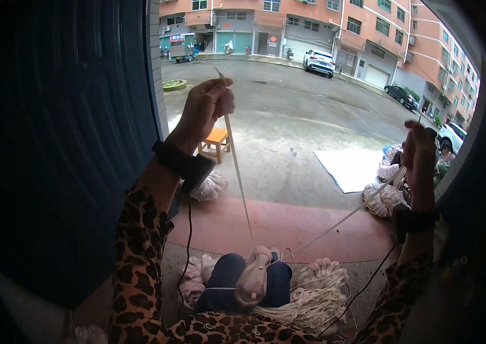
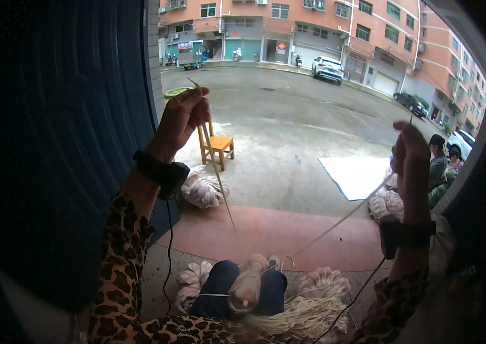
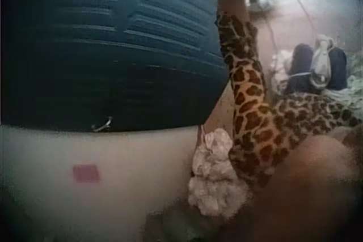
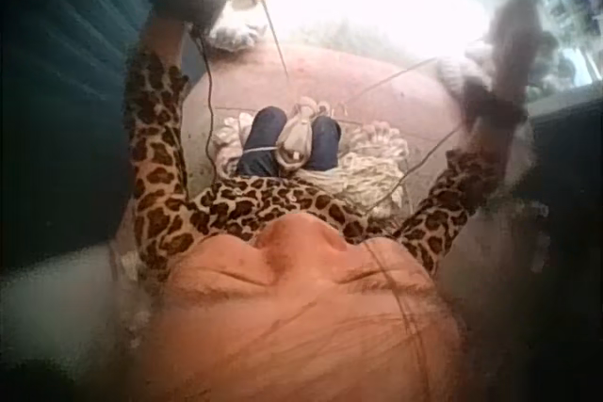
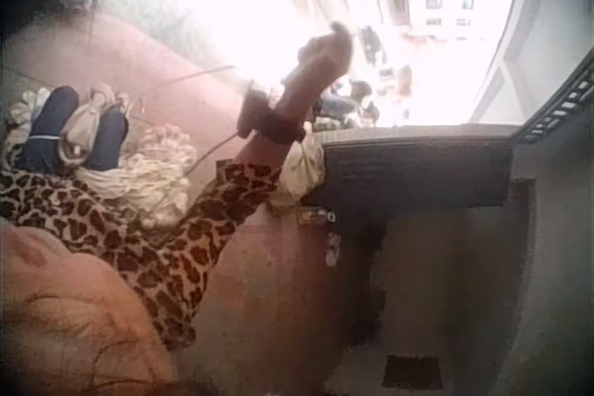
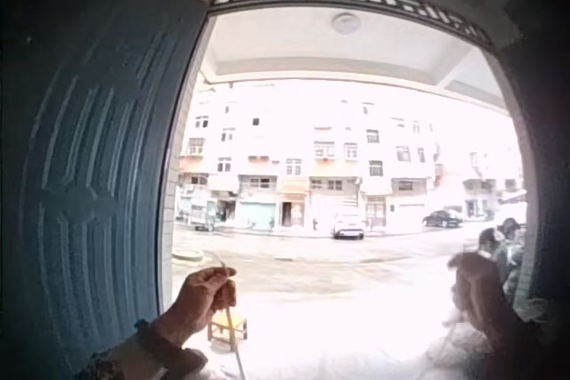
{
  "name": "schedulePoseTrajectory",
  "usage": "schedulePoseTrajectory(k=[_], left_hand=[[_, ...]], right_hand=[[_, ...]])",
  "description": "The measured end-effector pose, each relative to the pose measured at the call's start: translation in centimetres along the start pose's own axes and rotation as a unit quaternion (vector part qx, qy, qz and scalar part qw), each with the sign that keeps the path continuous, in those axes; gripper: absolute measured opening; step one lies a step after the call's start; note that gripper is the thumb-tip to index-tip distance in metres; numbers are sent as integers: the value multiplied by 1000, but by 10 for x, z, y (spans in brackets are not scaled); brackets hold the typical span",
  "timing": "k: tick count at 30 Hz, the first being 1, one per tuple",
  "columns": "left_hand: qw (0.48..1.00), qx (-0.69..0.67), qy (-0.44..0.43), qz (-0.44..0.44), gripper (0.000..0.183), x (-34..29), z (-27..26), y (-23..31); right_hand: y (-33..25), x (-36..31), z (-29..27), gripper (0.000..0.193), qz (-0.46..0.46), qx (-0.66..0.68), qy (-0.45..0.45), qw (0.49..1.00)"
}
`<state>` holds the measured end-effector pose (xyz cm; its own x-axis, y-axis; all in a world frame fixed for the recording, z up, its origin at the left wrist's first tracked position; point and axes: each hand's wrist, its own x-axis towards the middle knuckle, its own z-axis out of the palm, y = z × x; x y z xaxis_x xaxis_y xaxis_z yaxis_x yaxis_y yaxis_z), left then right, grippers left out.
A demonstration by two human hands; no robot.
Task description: Lacing a pair of white sneakers while sitting down.
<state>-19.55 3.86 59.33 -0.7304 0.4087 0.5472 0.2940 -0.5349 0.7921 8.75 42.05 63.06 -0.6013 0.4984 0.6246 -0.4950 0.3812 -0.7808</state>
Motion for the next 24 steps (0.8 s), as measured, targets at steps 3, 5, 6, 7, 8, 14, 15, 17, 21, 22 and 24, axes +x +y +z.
schedulePoseTrajectory(k=[3,5,6,7,8,14,15,17,21,22,24], left_hand=[[997,77,14,-2,28,0,38,3],[997,63,-26,17,28,-1,63,7],[997,43,-59,21,27,1,76,8],[995,35,-86,28,26,2,84,20],[994,28,-100,37,26,5,94,32],[986,34,-139,91,28,12,139,49],[986,36,-140,85,26,13,140,49],[987,41,-140,73,27,12,143,51],[956,158,-146,198,29,16,144,53],[928,231,-151,251,26,18,142,51],[840,382,-149,356,23,23,139,48]], right_hand=[[-10,7,69,30,-15,-31,-66,997],[-32,0,129,30,-8,-16,-99,995],[-40,5,145,30,-41,10,-110,993],[-59,8,161,31,-35,35,-124,991],[-74,11,172,32,-72,22,-130,989],[-58,43,175,27,-263,-105,-202,938],[-58,45,174,30,-258,-114,-203,938],[-61,45,169,34,-228,-133,-204,943],[-67,47,163,36,-257,-148,-203,933],[-62,48,165,37,-248,-134,-203,938],[-51,45,180,34,-161,-49,-210,963]])
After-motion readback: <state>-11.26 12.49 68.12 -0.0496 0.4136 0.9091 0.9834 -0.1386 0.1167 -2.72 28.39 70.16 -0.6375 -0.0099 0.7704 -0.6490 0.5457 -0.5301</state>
